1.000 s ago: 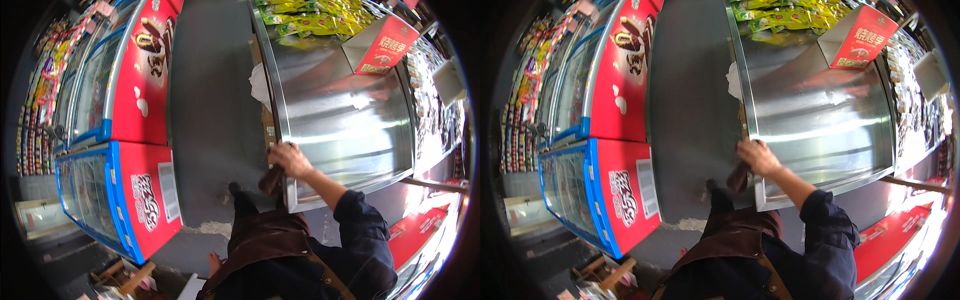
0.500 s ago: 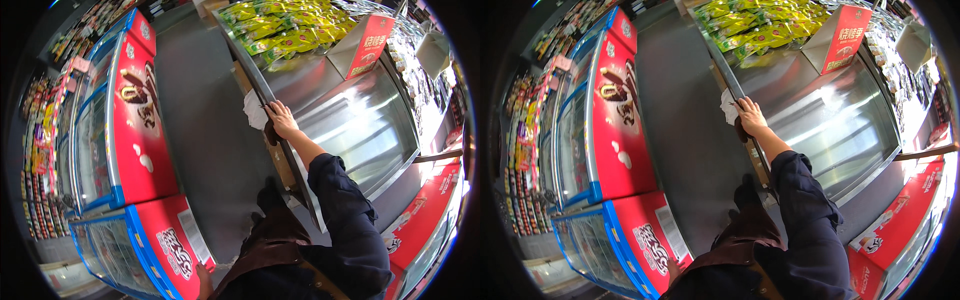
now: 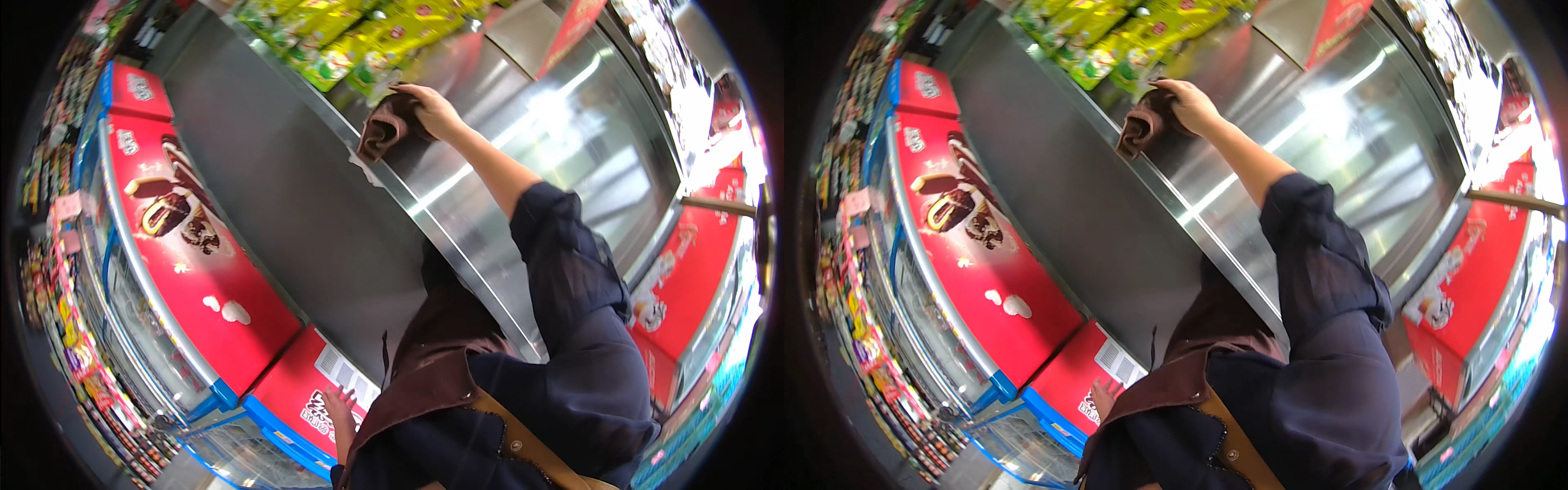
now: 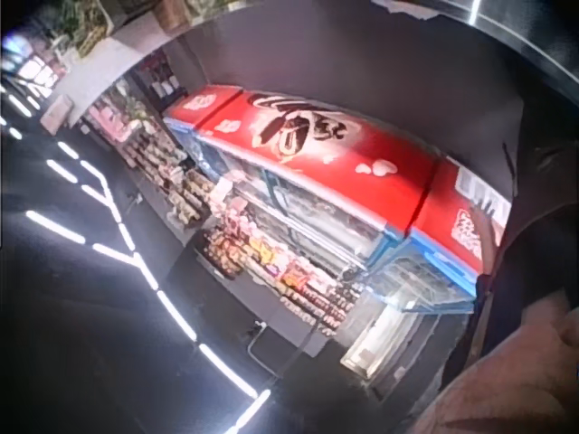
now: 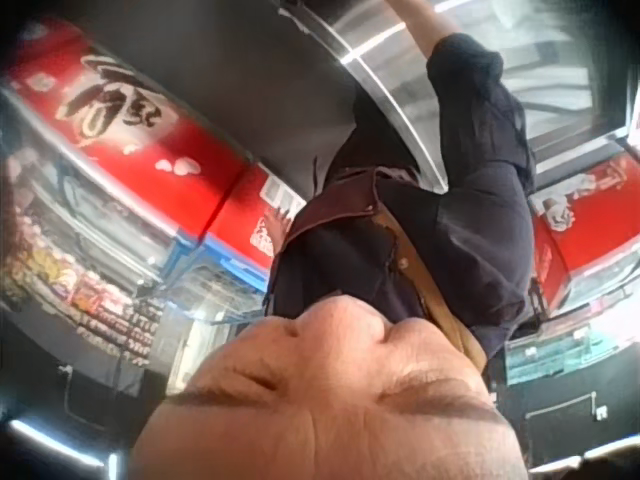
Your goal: The person wipes a stainless steel display counter with a cloth, then rinses the cloth at a sink. The person returns to the counter and stacks vacuum-sealed snack packages into neat rows.
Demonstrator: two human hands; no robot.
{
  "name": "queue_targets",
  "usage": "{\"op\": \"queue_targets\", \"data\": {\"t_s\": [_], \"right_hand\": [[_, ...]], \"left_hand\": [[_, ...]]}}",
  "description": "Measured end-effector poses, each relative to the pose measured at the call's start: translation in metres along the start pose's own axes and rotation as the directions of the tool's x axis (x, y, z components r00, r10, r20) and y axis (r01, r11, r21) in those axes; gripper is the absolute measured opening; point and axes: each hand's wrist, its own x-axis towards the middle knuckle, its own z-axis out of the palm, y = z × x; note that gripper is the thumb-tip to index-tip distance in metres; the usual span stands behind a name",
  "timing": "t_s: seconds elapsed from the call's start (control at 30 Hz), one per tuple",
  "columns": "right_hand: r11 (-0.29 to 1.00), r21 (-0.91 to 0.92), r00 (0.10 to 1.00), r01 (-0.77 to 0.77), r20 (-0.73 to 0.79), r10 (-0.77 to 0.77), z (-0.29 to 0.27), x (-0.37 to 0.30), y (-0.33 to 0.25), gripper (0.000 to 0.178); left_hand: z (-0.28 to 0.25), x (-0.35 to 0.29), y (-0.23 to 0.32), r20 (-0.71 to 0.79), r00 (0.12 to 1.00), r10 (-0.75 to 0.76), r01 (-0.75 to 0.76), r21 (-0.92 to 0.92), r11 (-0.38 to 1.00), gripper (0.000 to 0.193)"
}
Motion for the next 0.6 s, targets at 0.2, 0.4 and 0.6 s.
{"op": "queue_targets", "data": {"t_s": [0.2,0.4,0.6], "right_hand": [[0.931,-0.25,0.885,0.265,0.446,-0.132,0.019,-0.101,0.006,0.05],[0.9,-0.378,0.812,0.218,0.581,0.047,-0.102,-0.309,-0.022,0.04],[0.721,-0.666,0.565,-0.192,0.526,0.636,-0.188,-0.455,-0.109,0.02]], "left_hand": [[0.034,0.031,0.066,0.211,0.976,0.062,-0.101,0.178,0.979,0.06],[0.07,0.09,0.124,0.335,0.942,0.033,-0.151,0.333,0.931,0.056],[0.095,0.134,0.196,0.484,0.871,0.081,-0.331,0.458,0.825,0.053]]}}
